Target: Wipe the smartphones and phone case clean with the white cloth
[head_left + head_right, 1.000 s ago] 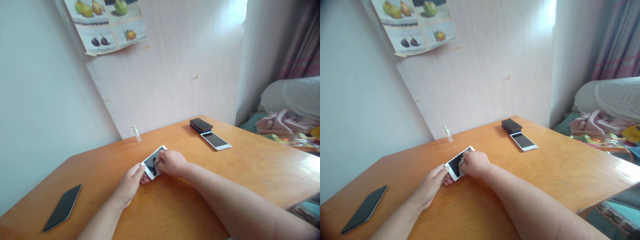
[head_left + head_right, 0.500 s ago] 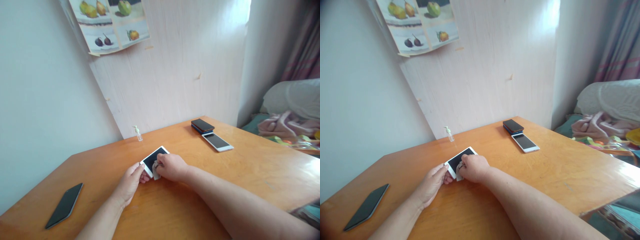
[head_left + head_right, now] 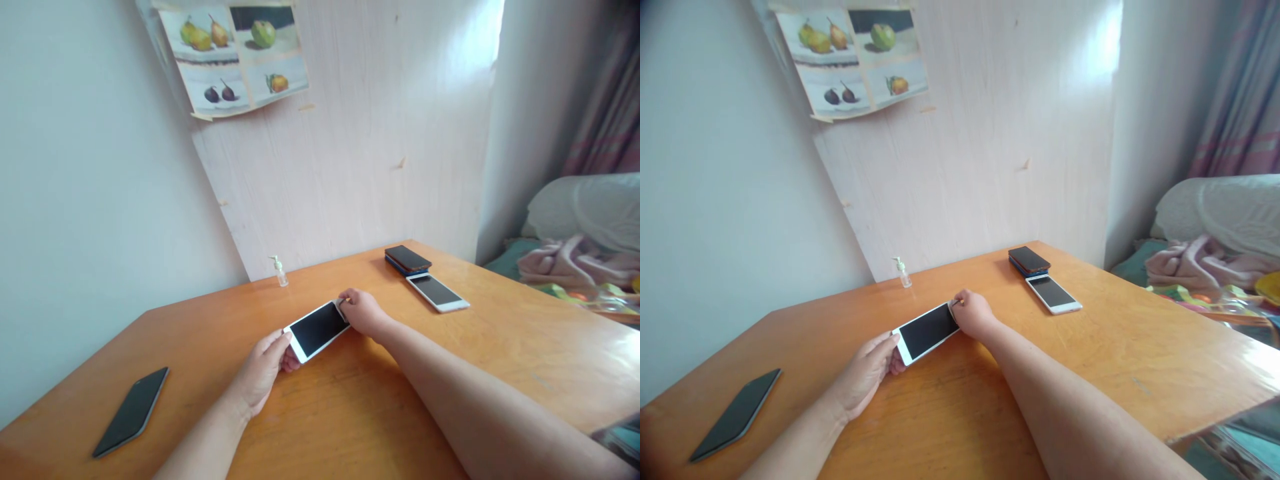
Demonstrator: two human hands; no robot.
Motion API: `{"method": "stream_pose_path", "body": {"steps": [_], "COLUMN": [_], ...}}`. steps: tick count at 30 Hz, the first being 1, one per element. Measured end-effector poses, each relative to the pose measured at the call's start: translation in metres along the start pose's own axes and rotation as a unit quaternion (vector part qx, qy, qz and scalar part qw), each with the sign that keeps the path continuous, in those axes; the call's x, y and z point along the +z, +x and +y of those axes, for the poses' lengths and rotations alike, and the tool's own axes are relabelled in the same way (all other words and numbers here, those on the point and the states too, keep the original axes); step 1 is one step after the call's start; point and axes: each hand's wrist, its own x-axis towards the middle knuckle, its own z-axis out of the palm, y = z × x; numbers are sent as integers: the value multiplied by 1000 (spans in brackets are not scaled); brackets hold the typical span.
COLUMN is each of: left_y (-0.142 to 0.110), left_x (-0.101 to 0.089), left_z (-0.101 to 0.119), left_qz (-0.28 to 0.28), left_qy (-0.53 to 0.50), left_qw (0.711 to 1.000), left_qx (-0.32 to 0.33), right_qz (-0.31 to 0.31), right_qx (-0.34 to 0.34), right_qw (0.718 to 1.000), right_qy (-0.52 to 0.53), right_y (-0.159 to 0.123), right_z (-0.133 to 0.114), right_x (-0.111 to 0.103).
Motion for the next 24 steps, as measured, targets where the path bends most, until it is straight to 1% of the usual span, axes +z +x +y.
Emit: {"method": "stream_pose_path", "body": {"steps": [3, 6, 9, 11, 14, 19, 24], "left_y": [0, 1, 2, 2, 3, 2, -4], "left_x": [0, 0, -1, -1, -1, 0, 4], "left_z": [0, 0, -2, -3, -4, 0, 2], "left_qz": [11, 42, 67, 70, 68, 69, 55], "left_qy": [-33, -76, -92, -86, -84, -68, 40], "left_qw": [999, 996, 993, 994, 994, 995, 997], "left_qx": [-4, -8, -4, 0, 4, 20, 39], "right_qz": [-53, -96, -128, -138, -129, -87, -54], "right_qx": [8, 42, 71, 83, 85, 82, 94], "right_qw": [997, 985, 971, 964, 961, 961, 961], "right_qy": [62, 134, 189, 209, 229, 251, 255], "right_y": [0, -2, -4, -5, -7, -7, -4], "right_z": [2, 1, -1, -3, -8, -12, -10], "right_x": [5, 9, 9, 9, 7, 7, 6]}}
